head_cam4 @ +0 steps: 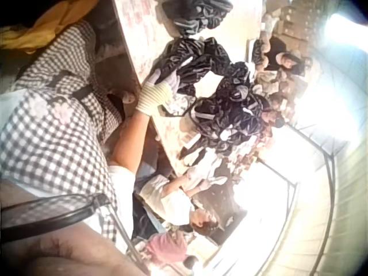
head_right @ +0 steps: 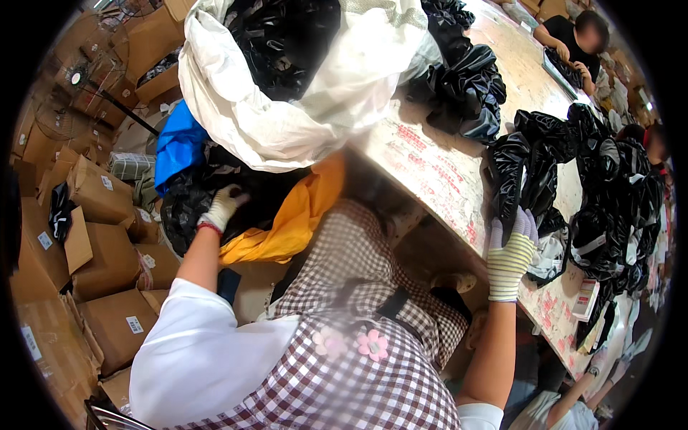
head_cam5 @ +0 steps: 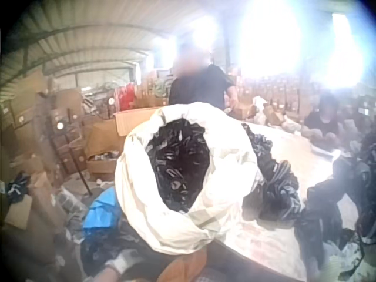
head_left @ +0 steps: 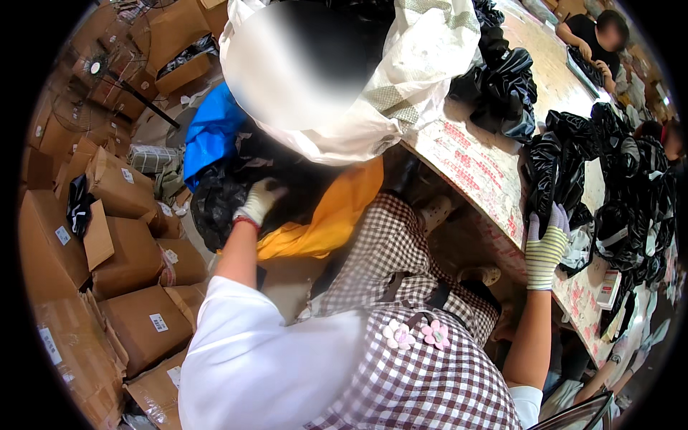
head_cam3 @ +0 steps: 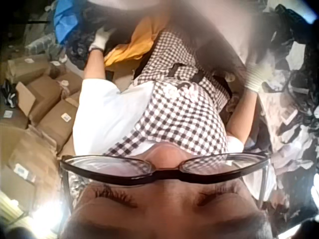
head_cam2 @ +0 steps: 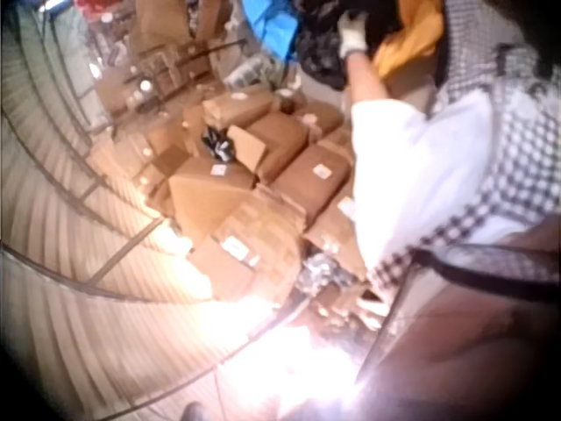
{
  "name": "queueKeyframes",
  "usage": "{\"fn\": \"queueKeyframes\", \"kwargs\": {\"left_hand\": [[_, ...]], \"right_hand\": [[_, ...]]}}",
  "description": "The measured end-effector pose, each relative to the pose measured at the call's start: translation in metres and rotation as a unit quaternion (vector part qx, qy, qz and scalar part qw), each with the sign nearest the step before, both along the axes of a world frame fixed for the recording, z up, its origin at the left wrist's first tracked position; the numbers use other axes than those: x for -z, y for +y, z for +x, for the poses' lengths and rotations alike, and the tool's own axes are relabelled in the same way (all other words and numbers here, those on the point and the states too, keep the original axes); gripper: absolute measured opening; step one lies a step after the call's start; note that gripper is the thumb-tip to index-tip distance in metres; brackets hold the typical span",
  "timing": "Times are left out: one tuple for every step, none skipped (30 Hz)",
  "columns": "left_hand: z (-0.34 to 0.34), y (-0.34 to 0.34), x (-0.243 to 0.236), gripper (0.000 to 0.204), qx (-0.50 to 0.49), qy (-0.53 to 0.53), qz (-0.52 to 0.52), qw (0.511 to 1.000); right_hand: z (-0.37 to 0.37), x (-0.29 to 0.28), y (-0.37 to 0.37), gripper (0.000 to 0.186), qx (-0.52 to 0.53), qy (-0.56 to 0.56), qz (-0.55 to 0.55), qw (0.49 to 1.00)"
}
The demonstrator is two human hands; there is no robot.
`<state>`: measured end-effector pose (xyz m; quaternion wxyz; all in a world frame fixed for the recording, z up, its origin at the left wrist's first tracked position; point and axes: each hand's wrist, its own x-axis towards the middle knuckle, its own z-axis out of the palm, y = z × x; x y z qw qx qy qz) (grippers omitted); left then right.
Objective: The person takes black plastic objects from a large white bag, inspects them, and places them onto a table where other similar items are gathered.
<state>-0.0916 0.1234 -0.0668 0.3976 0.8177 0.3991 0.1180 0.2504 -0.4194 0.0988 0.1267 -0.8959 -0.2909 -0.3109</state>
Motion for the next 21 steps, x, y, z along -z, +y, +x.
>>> {"fn": "queueKeyframes", "kwargs": {"left_hand": [[-0.003,-0.002,-0.018,0.037,-0.069,-0.101,-0.129,0.984],[-0.007,0.0,-0.031,0.035,-0.134,-0.2,-0.253,0.937],[-0.011,0.002,-0.041,0.032,-0.117,-0.2,-0.294,0.927],[-0.014,0.003,-0.05,0.03,-0.1,-0.201,-0.336,0.915],[-0.015,0.003,-0.058,0.027,-0.081,-0.201,-0.377,0.901],[-0.012,-0.002,-0.063,0.025,-0.103,-0.218,-0.372,0.897],[-0.002,-0.015,-0.066,0.023,-0.123,-0.235,-0.368,0.891],[0.004,-0.022,-0.067,0.021,-0.142,-0.252,-0.364,0.885],[0.005,-0.013,-0.063,0.018,-0.131,-0.197,-0.33,0.914],[0.009,-0.007,-0.051,0.018,-0.147,-0.186,-0.241,0.941],[0.016,0.001,-0.029,0.018,-0.162,-0.174,-0.151,0.96],[0.02,0.013,0.001,0.018,-0.178,-0.16,-0.058,0.969],[0.008,0.041,0.043,0.027,-0.161,-0.237,-0.031,0.958],[0.018,0.044,0.048,0.031,-0.122,-0.159,0.019,0.98],[0.024,0.044,0.047,0.036,-0.084,-0.081,0.074,0.99],[0.026,0.044,0.05,0.04,-0.049,-0.002,0.128,0.991],[0.027,0.04,0.056,0.042,-0.021,0.051,0.145,0.988],[0.029,0.03,0.064,0.043,0.006,0.103,0.162,0.981],[0.032,0.02,0.077,0.045,0.037,0.157,0.177,0.971],[0.04,0.006,0.078,0.047,0.069,0.205,0.192,0.957],[0.044,-0.004,0.076,0.044,0.083,0.285,0.155,0.942]], "right_hand": [[0.0,-0.001,0.0,0.045,-0.002,0.0,-0.003,1.0],[-0.001,-0.001,0.001,0.045,-0.004,0.0,-0.004,1.0],[-0.001,-0.002,-0.001,0.046,-0.004,0.012,-0.019,1.0],[-0.001,-0.002,-0.002,0.045,-0.005,0.011,-0.014,1.0],[0.0,-0.002,-0.002,0.045,-0.006,0.011,-0.009,1.0],[0.0,-0.002,-0.002,0.044,-0.007,0.011,-0.003,1.0],[-0.002,-0.004,-0.002,0.044,-0.015,0.008,0.001,1.0],[-0.003,-0.005,-0.001,0.044,-0.014,0.005,0.007,1.0],[-0.004,-0.006,0.001,0.044,-0.012,0.002,0.013,1.0],[-0.005,-0.005,0.001,0.044,-0.01,0.0,0.02,1.0],[-0.004,-0.005,0.0,0.045,-0.008,0.002,0.024,1.0],[-0.004,-0.006,0.002,0.045,-0.011,-0.001,0.027,1.0],[-0.001,-0.005,0.007,0.045,-0.022,0.003,0.033,0.999],[-0.003,-0.004,0.006,0.045,-0.017,-0.001,0.034,0.999],[-0.004,-0.003,0.005,0.046,-0.012,-0.003,0.036,0.999],[-0.004,-0.004,0.004,0.046,-0.014,0.0,0.037,0.999],[-0.004,-0.004,0.004,0.047,-0.017,0.004,0.037,0.999],[-0.003,-0.004,0.004,0.047,-0.021,0.007,0.038,0.999],[-0.003,-0.004,0.004,0.047,-0.017,0.004,0.038,0.999],[-0.004,-0.005,0.003,0.047,-0.014,0.002,0.034,0.999],[-0.006,-0.005,0.003,0.047,-0.011,-0.001,0.029,1.0]]}}
